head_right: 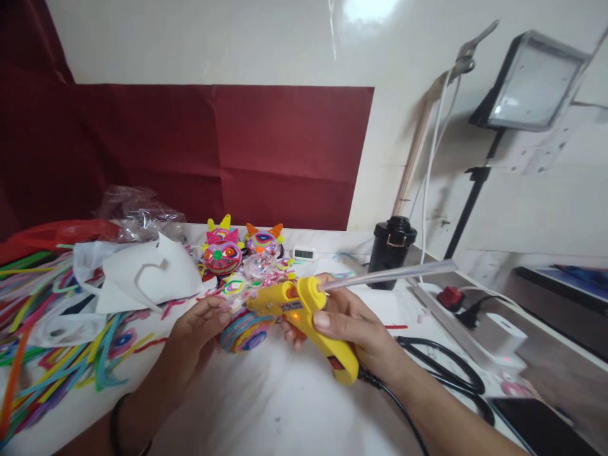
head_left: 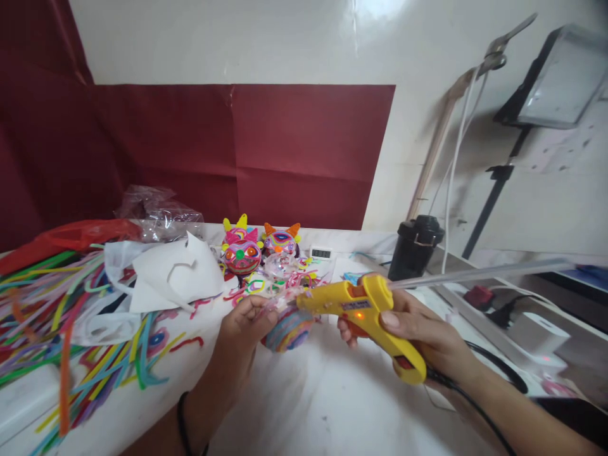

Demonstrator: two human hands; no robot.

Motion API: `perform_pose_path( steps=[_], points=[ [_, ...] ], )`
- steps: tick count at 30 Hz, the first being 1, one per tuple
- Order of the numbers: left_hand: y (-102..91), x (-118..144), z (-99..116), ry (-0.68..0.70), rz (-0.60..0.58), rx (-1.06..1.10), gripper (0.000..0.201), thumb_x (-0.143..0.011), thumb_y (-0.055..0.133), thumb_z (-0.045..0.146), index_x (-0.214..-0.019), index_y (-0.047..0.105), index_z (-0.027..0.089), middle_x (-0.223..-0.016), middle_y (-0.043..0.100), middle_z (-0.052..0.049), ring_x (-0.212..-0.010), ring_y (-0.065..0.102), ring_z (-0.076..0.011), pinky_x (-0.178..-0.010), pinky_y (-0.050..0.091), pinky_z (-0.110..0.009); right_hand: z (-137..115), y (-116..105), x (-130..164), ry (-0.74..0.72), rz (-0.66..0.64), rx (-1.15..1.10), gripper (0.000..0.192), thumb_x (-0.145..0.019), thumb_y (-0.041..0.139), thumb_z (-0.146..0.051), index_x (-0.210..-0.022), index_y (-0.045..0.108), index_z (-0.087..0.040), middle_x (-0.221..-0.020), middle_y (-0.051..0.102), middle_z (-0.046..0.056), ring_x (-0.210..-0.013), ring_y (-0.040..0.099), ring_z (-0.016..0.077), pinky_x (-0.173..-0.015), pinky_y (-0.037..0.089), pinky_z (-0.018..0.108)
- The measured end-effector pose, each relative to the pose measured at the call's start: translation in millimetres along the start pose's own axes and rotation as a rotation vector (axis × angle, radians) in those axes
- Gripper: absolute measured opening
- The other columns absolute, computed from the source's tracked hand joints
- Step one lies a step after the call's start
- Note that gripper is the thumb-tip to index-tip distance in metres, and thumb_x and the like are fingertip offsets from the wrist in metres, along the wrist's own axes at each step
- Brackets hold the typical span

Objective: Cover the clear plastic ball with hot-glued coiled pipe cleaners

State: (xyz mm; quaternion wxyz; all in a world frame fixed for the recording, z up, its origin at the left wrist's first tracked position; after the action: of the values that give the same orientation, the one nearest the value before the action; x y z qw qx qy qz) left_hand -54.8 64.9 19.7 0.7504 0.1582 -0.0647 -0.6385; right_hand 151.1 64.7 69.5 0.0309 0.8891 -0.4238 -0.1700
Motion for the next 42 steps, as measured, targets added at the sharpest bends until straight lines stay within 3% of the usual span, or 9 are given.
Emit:
perform_pose_path(
  steps=[24, 42],
  points=[
    [2.8, 0.6, -0.7, -0.019, -0.027, 0.051, 0.023, -0.059, 0.082, 0.027, -0.067, 0.063, 0.017, -0.057, 0.063, 0.003, -0.053, 0.055, -0.0112, -0.050, 0.042, -0.021, 8.6, -7.4, -1.2, 0.077, 0.006, -0.001, 0.036, -0.073, 0.071, -0.039, -0.100, 0.061, -0.016, -0.089, 0.073, 0.010, -0.082, 0.067, 0.0240, -0.081, 0.047, 0.038],
    [0.5, -0.2, -5.5, -0.026, -0.051, 0.009, 0.024, -0.061, 0.082, 0.030, -0.068, 0.063, 0.017, -0.057, 0.062, 0.003, -0.051, 0.053, -0.0097, -0.050, 0.039, -0.020, 8.6, -4.9, -3.2, 0.014, 0.009, 0.047, 0.032, -0.071, 0.072, -0.039, -0.090, 0.057, -0.019, -0.074, 0.068, 0.005, -0.078, 0.066, 0.0229, -0.068, 0.047, 0.032]
  ],
)
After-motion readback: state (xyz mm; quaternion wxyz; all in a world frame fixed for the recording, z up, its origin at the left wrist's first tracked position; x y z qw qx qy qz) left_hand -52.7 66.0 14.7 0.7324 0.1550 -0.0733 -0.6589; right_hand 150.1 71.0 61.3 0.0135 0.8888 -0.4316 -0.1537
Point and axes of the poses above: each hand's wrist, its own x-axis away from the middle knuckle, its own y-axis out of the palm, z = x × y, the point moved 6 cm from there along -x, towards the middle knuckle
